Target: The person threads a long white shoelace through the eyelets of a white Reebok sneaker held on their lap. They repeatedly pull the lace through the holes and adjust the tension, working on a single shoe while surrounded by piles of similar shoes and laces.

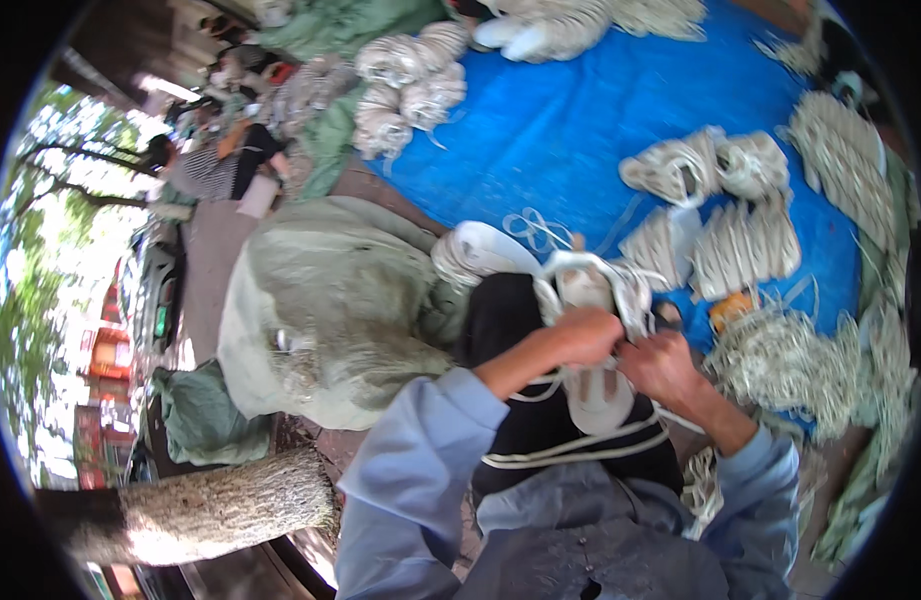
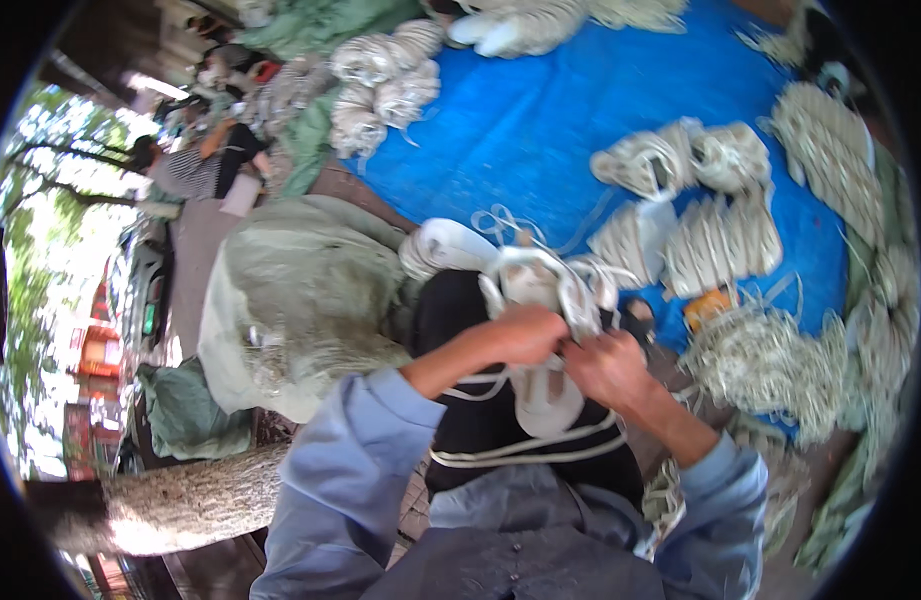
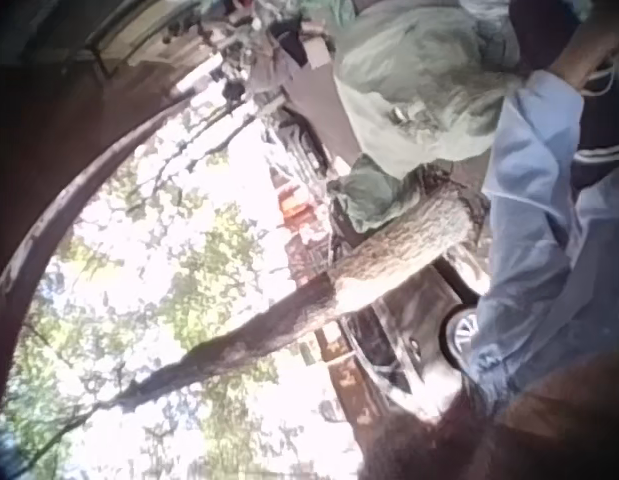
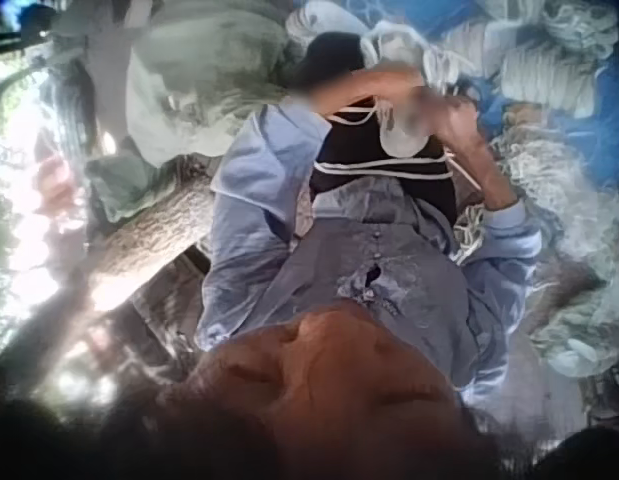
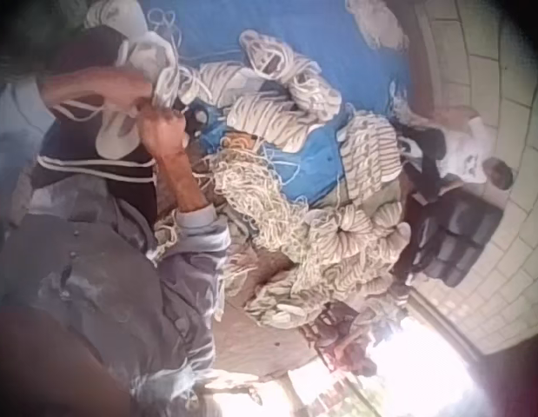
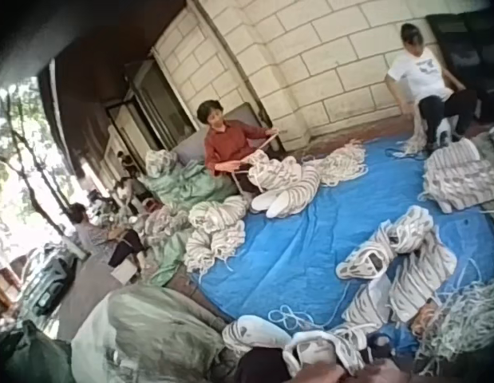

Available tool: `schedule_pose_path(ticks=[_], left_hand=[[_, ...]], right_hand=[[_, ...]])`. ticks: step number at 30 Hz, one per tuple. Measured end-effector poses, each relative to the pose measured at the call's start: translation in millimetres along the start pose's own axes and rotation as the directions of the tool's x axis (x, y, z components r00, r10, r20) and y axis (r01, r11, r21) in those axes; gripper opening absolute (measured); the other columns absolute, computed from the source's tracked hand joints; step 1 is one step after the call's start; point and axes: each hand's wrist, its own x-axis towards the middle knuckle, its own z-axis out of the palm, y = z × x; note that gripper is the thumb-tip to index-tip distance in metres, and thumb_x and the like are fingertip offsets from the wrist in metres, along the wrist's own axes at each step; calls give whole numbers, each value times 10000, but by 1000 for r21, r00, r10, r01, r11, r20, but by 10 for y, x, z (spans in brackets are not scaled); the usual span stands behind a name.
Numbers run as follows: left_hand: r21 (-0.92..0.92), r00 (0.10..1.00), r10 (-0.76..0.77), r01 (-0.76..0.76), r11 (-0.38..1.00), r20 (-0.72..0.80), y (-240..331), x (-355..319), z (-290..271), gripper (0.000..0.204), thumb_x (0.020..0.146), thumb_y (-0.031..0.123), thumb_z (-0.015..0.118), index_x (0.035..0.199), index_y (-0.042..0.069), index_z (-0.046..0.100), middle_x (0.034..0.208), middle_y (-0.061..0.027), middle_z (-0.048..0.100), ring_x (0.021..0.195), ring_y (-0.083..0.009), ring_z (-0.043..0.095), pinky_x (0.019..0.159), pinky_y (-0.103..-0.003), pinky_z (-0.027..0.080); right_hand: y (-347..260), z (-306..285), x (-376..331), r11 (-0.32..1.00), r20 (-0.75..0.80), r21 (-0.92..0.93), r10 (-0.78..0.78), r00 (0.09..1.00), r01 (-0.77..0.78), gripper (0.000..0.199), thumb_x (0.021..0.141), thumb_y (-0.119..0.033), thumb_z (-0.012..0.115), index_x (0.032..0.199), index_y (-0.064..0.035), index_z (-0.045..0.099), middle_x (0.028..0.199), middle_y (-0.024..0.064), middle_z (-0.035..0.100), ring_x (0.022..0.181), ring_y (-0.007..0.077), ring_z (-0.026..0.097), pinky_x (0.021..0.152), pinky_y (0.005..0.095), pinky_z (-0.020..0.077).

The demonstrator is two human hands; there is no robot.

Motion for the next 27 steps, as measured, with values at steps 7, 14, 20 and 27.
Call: schedule_pose_path(ticks=[7, 14, 20, 27], left_hand=[[-420, 991, 61, -7, 907, 116, 109, -105, -323, 152, 784, 110, 465, 760, -13, 550, 571, -133, 581, 407, -198, 564, 390, -311, 450], [2, 862, 186, -209, 978, -471, 100, -57, 114, 131, 688, 159, 593, 686, 40, 537, 544, -163, 541, 543, -334, 574, 487, -435, 438], [105, 798, 209, -181, 978, -565, 133, -115, 206, 148, 698, 158, 593, 680, 29, 523, 532, -158, 535, 525, -328, 572, 470, -428, 437], [-220, 952, 15, -86, 972, -305, 67, -188, 35, 131, 761, 150, 540, 741, 22, 555, 551, -161, 555, 525, -302, 584, 490, -405, 449]], right_hand=[[123, -120, 72, 995, -111, 53, 85, 990, -79, 232, 483, -239, 706, 548, -101, 531, 467, 28, 459, 430, 198, 495, 441, 324, 378], [155, -140, 66, 981, -47, 144, 139, 989, -131, 222, 479, -207, 725, 569, -84, 564, 492, 45, 492, 464, 210, 517, 455, 331, 395], [149, -113, 72, 969, -45, 202, 151, 988, -139, 211, 483, -180, 723, 577, -79, 564, 499, 46, 491, 464, 213, 512, 449, 335, 390], [58, 19, 56, 982, -206, 184, 92, 974, -54, 209, 507, -179, 712, 547, -95, 525, 482, 47, 448, 445, 211, 483, 444, 338, 381]])
